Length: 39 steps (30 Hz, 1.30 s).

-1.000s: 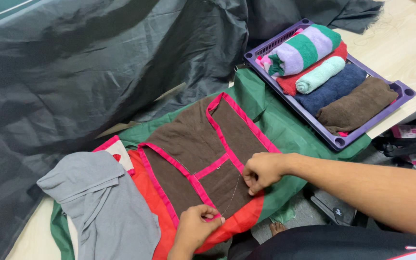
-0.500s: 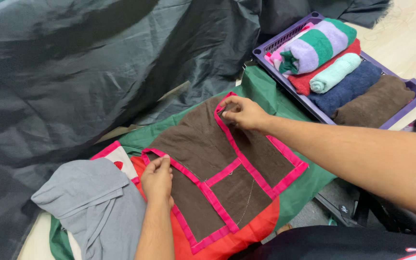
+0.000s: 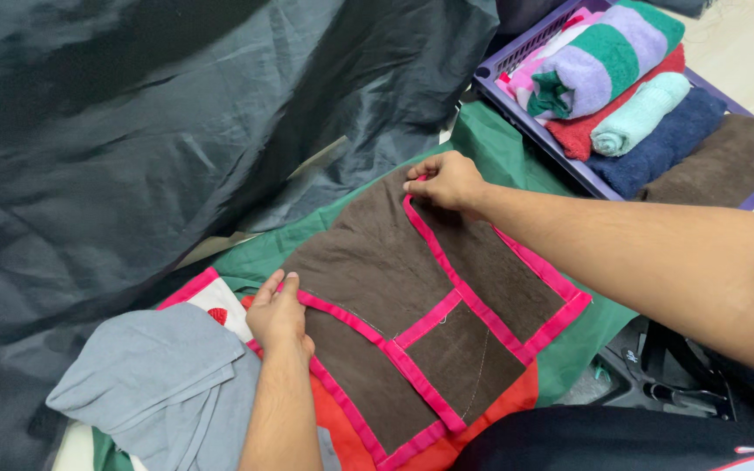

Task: The person folds several towels and a brown apron on a green and red surface, then places them into a purple plastic basket. The items include a striped towel, a light blue towel, and a brown apron with pink trim.

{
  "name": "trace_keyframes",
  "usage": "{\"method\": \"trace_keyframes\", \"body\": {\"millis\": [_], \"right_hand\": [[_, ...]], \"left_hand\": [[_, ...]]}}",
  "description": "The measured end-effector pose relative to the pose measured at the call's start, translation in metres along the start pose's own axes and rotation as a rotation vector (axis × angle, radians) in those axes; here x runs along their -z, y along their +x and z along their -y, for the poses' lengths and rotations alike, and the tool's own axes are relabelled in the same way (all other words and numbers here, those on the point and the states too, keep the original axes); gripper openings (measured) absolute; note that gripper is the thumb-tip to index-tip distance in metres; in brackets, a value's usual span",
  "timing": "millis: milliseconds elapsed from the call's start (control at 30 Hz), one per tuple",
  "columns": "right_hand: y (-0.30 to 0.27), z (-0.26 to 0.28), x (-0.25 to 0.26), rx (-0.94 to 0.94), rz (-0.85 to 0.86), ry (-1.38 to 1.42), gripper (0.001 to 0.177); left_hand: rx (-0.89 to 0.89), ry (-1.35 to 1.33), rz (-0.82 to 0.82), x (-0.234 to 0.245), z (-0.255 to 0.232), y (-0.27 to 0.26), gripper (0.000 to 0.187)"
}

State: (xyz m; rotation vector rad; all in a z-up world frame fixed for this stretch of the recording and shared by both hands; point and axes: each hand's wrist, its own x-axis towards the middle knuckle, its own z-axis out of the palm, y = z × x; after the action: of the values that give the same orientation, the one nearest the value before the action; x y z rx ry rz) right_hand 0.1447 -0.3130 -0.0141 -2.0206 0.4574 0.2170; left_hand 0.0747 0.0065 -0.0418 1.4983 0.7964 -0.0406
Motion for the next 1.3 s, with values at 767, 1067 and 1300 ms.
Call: {"method": "trace_keyframes", "body": {"millis": [767, 1067, 1300], "right_hand": [[-0.028, -0.051, 0.005, 0.326, 0.180, 0.219, 0.042], [-0.081, -0.072, 0.025, 0.309, -0.043, -0.146, 0.038], [-0.143, -0.096, 0.063, 0.395, -0.164, -0.510, 0.038]], "left_hand": [[-0.210, 0.305, 0.085, -0.002, 0.020, -0.058, 0.046], [-0.398, 0.634, -0.284, 0.019, 0.064, -0.106, 0.044], [-0.334, 0.944, -0.428, 0.047, 0.110, -0.173, 0.067]]}}
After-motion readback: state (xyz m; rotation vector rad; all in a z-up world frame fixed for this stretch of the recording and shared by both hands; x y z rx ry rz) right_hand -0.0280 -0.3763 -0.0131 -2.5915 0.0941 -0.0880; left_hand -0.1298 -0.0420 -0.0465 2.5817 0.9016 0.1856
